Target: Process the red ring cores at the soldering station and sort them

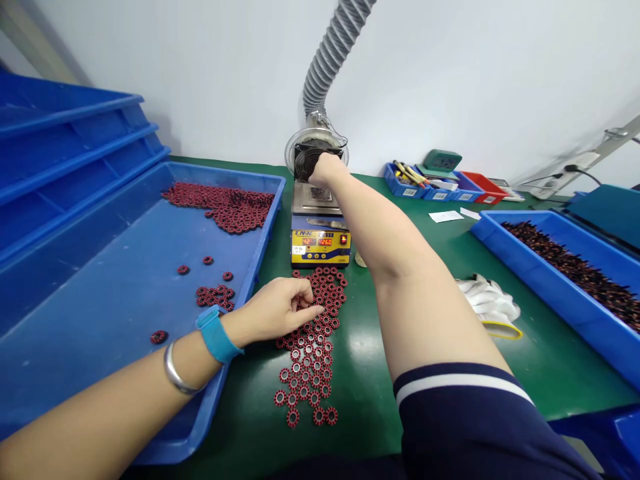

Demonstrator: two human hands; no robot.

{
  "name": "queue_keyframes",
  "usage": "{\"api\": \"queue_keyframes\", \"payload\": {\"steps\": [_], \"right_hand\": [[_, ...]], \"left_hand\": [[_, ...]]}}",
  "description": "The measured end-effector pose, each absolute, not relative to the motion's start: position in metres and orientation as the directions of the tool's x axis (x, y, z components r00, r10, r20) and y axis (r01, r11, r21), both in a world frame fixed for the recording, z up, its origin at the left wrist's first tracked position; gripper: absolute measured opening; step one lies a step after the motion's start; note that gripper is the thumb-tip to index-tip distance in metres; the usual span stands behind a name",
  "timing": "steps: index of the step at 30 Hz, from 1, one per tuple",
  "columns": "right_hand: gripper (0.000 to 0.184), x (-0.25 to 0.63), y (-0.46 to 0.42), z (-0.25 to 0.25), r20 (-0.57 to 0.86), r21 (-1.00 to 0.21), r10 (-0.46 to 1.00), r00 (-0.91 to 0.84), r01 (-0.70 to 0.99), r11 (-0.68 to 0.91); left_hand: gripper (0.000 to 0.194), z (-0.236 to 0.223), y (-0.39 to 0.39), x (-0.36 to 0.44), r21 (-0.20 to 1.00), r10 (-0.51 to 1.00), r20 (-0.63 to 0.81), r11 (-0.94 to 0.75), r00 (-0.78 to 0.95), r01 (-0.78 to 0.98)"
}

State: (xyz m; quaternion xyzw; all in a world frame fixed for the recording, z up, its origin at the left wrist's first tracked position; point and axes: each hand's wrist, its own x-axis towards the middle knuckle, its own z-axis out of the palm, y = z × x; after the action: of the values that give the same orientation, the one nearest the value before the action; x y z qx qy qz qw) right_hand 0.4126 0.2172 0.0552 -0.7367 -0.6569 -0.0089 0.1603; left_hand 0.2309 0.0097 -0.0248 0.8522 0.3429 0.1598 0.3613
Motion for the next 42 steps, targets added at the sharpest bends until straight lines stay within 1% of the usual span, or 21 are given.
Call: {"api": "queue_keyframes", "payload": {"steps": [4,9,10,12,14,16,18,19,21,23,24,26,28,30,33,37,39,42], "right_hand": [[0.044,0.411,0.216,0.055,0.21,-0.259,0.966,0.148,0.962,-0.091],[0.026,0.416,0.207,0.076,0.24,-0.309,0.959,0.151,0.948,-0.072],[0.022,0.418,0.203,0.081,0.244,-0.351,0.957,0.158,0.934,-0.065],[0.014,0.422,0.191,0.089,0.237,-0.5,0.954,0.184,0.865,-0.043],[0.012,0.423,0.17,0.09,0.197,-0.684,0.959,0.206,0.73,-0.017],[0.015,0.421,0.136,0.083,0.143,-0.822,0.971,0.192,0.569,0.009],[0.014,0.417,0.092,0.068,0.139,-0.907,0.982,0.126,0.414,0.075],[0.012,0.414,0.067,0.057,0.186,-0.925,0.978,0.097,0.354,0.141],[0.016,0.407,0.018,0.032,0.3,-0.913,0.953,0.047,0.303,0.273],[0.017,0.4,-0.024,0.006,0.455,-0.855,0.888,0.066,0.312,0.415],[0.014,0.397,-0.04,-0.005,0.543,-0.799,0.836,0.081,0.356,0.485],[0.011,0.393,-0.062,-0.023,0.684,-0.673,0.721,0.106,0.472,0.57],[0.014,0.39,-0.072,-0.034,0.763,-0.585,0.635,0.122,0.549,0.597],[0.016,0.388,-0.075,-0.04,0.786,-0.562,0.601,0.142,0.567,0.602],[0.017,0.389,-0.077,-0.043,0.782,-0.574,0.606,0.145,0.548,0.609],[0.018,0.4,-0.079,-0.045,0.761,-0.56,0.645,0.066,0.569,0.602],[0.016,0.412,-0.077,-0.046,0.726,-0.566,0.686,0.05,0.611,0.554],[0.011,0.435,-0.072,-0.048,0.636,-0.642,0.762,0.126,0.634,0.431]], "left_hand": [[0.027,-0.025,0.01,0.231,0.73,0.695,0.018,-0.5,0.719,0.466],[0.026,-0.026,0.011,0.23,0.752,0.708,0.053,-0.492,0.704,0.439],[0.025,-0.027,0.011,0.23,0.766,0.714,0.068,-0.484,0.696,0.422],[0.022,-0.027,0.01,0.231,0.818,0.738,0.096,-0.441,0.668,0.37],[0.02,-0.025,0.01,0.233,0.89,0.78,0.104,-0.349,0.617,0.292],[0.021,-0.022,0.009,0.235,0.959,0.829,0.084,-0.217,0.552,0.181],[0.026,-0.018,0.007,0.237,0.996,0.866,0.047,-0.078,0.498,0.041],[0.03,-0.015,0.005,0.239,0.999,0.875,0.028,-0.015,0.483,-0.031],[0.037,-0.012,-0.001,0.242,0.985,0.875,-0.006,0.089,0.483,-0.15],[0.04,-0.009,-0.008,0.244,0.961,0.863,-0.03,0.164,0.504,-0.224],[0.04,-0.008,-0.011,0.246,0.951,0.855,-0.038,0.19,0.516,-0.244],[0.038,-0.006,-0.018,0.248,0.94,0.843,-0.048,0.219,0.535,-0.26],[0.035,-0.006,-0.023,0.25,0.94,0.838,-0.052,0.225,0.543,-0.257],[0.034,-0.007,-0.026,0.253,0.943,0.835,-0.053,0.223,0.547,-0.248],[0.033,-0.009,-0.027,0.254,0.946,0.838,-0.057,0.219,0.543,-0.239],[0.031,-0.01,-0.025,0.254,0.964,0.846,-0.099,0.212,0.523,-0.161],[0.029,-0.008,-0.023,0.253,0.973,0.846,-0.144,0.217,0.512,-0.084],[0.025,-0.006,-0.022,0.252,0.976,0.849,-0.197,0.217,0.49,0.017]]}}
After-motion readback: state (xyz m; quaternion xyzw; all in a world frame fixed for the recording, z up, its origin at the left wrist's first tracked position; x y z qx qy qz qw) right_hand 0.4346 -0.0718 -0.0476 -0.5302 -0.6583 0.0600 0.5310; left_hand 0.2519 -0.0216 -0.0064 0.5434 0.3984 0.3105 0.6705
